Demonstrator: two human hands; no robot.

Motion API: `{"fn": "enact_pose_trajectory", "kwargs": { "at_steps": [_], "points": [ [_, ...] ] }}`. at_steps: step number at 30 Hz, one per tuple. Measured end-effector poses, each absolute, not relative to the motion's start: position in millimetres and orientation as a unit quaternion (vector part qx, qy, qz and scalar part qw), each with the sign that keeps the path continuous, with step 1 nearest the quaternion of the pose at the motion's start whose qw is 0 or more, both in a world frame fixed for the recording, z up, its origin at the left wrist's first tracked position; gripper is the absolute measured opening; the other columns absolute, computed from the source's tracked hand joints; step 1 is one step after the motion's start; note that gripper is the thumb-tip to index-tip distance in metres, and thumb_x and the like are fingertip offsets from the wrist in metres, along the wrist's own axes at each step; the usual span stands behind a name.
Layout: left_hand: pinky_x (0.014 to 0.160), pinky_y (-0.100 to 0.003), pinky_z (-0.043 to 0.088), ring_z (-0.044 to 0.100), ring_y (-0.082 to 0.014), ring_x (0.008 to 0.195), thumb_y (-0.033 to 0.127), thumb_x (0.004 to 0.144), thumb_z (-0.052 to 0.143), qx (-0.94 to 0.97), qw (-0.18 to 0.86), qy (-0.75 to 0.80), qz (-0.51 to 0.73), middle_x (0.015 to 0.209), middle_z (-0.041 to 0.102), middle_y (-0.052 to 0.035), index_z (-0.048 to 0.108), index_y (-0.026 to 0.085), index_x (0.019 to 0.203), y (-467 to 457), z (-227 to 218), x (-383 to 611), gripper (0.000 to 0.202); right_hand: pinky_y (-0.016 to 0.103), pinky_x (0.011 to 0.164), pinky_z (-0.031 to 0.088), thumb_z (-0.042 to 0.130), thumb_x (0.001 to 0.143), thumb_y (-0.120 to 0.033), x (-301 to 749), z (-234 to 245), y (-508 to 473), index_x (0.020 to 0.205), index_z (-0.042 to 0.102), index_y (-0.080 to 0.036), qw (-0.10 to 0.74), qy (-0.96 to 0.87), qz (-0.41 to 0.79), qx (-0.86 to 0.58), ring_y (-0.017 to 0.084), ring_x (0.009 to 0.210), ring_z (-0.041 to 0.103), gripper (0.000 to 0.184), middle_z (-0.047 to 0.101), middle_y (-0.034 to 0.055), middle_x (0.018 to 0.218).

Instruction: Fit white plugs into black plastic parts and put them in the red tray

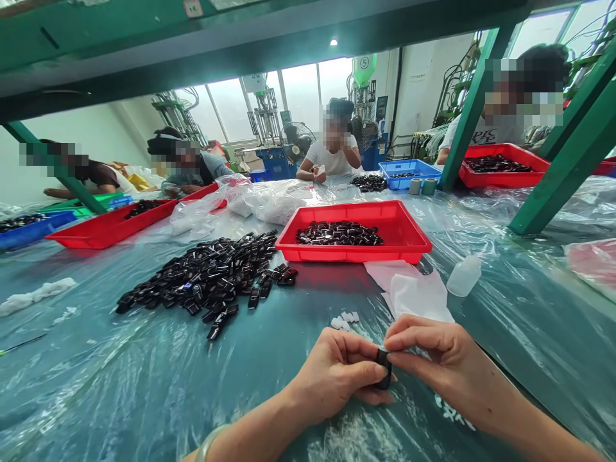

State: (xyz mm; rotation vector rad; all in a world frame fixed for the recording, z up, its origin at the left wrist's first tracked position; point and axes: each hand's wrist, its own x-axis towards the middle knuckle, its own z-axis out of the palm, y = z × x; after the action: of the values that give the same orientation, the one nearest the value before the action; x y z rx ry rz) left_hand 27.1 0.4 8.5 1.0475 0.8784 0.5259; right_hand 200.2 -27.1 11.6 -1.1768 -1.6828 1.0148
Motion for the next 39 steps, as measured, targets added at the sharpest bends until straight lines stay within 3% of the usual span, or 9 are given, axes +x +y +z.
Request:
{"fn": "enact_pose_trajectory", "kwargs": {
  "at_steps": [9, 18, 26, 34, 39],
  "points": [
    [0.051, -0.019, 0.051, 0.066, -0.0147, 0.055, 0.022, 0.060, 0.072, 0.465, 0.748, 0.404, 0.248, 0.063, 0.067, -0.0064, 0.070, 0.006, 0.071, 1.5, 13.2, 28.4, 0.018, 0.025, 0.068, 0.044, 0.052, 0.084, -0.020, 200.4, 11.2, -27.5, 0.080, 0.064, -0.019, 0.385, -0.704, 0.387, -0.455, 0.013, 0.076, 0.056, 0.012, 0.060, 0.0015, 0.084],
    [0.049, -0.015, 0.051, 0.070, -0.0184, 0.061, 0.030, 0.078, 0.058, 0.435, 0.778, 0.384, 0.243, 0.077, 0.071, -0.0129, 0.068, 0.006, 0.080, 4.5, 14.3, 21.8, 0.025, 0.028, 0.073, 0.046, 0.049, 0.086, -0.028, 201.2, 4.8, -26.5, 0.091, 0.064, -0.021, 0.433, -0.644, 0.454, -0.437, 0.016, 0.084, 0.057, 0.018, 0.058, 0.0044, 0.092],
    [0.046, -0.015, 0.051, 0.070, -0.0194, 0.058, 0.027, 0.079, 0.057, 0.395, 0.799, 0.375, 0.254, 0.068, 0.070, -0.0099, 0.067, 0.007, 0.073, 6.7, 15.5, 22.3, 0.023, 0.029, 0.075, 0.049, 0.050, 0.085, -0.030, 201.5, 4.0, -28.1, 0.106, 0.061, -0.023, 0.425, -0.629, 0.464, -0.456, 0.017, 0.087, 0.059, 0.024, 0.060, 0.0044, 0.097],
    [0.046, -0.015, 0.052, 0.070, -0.0190, 0.059, 0.028, 0.081, 0.056, 0.407, 0.795, 0.364, 0.263, 0.068, 0.071, -0.0102, 0.069, 0.007, 0.072, 8.4, 11.6, 20.6, 0.026, 0.028, 0.074, 0.050, 0.049, 0.086, -0.030, 202.3, 6.1, -28.8, 0.107, 0.061, -0.024, 0.425, -0.645, 0.445, -0.454, 0.016, 0.086, 0.059, 0.025, 0.058, 0.0040, 0.098],
    [0.048, -0.016, 0.052, 0.070, -0.0194, 0.062, 0.032, 0.082, 0.054, 0.416, 0.795, 0.351, 0.266, 0.073, 0.072, -0.0122, 0.070, 0.007, 0.081, 9.2, 9.9, 19.8, 0.030, 0.029, 0.076, 0.049, 0.047, 0.087, -0.029, 202.5, 4.7, -28.4, 0.107, 0.061, -0.024, 0.425, -0.652, 0.434, -0.454, 0.016, 0.088, 0.057, 0.025, 0.058, 0.0037, 0.098]
  ]
}}
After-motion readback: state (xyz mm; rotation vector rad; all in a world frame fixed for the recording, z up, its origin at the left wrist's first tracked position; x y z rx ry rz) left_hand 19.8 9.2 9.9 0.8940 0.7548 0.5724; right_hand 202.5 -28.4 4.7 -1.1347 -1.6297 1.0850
